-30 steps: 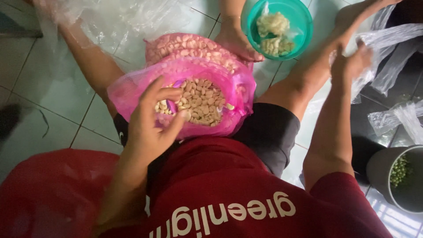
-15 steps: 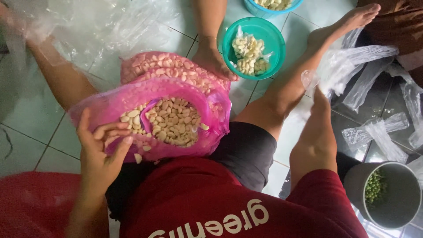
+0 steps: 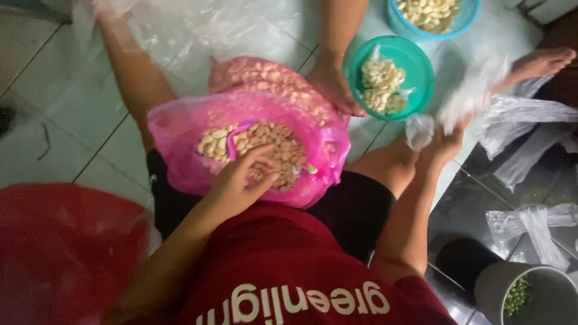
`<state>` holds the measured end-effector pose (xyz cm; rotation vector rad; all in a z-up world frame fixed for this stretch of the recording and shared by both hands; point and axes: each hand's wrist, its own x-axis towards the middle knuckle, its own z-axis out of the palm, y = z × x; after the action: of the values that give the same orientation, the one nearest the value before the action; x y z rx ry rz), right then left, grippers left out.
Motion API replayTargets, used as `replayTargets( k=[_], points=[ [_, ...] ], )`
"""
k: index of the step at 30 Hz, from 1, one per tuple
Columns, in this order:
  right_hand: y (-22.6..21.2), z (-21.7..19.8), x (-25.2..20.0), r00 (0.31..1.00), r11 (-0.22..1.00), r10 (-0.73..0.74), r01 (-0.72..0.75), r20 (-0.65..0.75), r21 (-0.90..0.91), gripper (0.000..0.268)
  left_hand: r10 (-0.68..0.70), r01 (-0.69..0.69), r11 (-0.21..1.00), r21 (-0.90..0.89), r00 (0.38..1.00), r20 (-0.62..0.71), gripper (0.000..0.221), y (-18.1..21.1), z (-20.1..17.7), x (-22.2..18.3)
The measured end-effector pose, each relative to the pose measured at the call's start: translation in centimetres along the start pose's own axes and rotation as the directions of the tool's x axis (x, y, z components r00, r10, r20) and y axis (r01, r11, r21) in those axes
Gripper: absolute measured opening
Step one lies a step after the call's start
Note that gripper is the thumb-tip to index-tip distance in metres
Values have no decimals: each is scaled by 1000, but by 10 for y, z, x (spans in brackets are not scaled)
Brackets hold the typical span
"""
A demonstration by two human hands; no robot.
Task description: The person sits on the floor and repeatedly scoops cashews from a large pink mesh bag into small clear plastic bags. They then tie each small bag and place it into a green bowl. The process is repeated continuously.
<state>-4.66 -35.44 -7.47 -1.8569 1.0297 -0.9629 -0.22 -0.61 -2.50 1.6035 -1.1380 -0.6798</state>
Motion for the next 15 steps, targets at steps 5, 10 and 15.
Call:
replayTargets(
  k=[5, 10, 15],
  points=[
    [-38, 39, 21, 933, 942, -329, 314, 147, 117, 33, 1, -2, 1000, 21, 1000, 21, 54, 17, -7, -3],
    [-22, 91, 44, 779, 807, -585, 530, 226, 262, 27, -175, 166, 982, 91, 979, 107, 52, 22, -26, -16],
    [-104, 61, -6, 849, 924, -371, 298, 376, 237, 36, -102, 101, 988, -117, 995, -4, 48, -5, -43, -33]
  ],
)
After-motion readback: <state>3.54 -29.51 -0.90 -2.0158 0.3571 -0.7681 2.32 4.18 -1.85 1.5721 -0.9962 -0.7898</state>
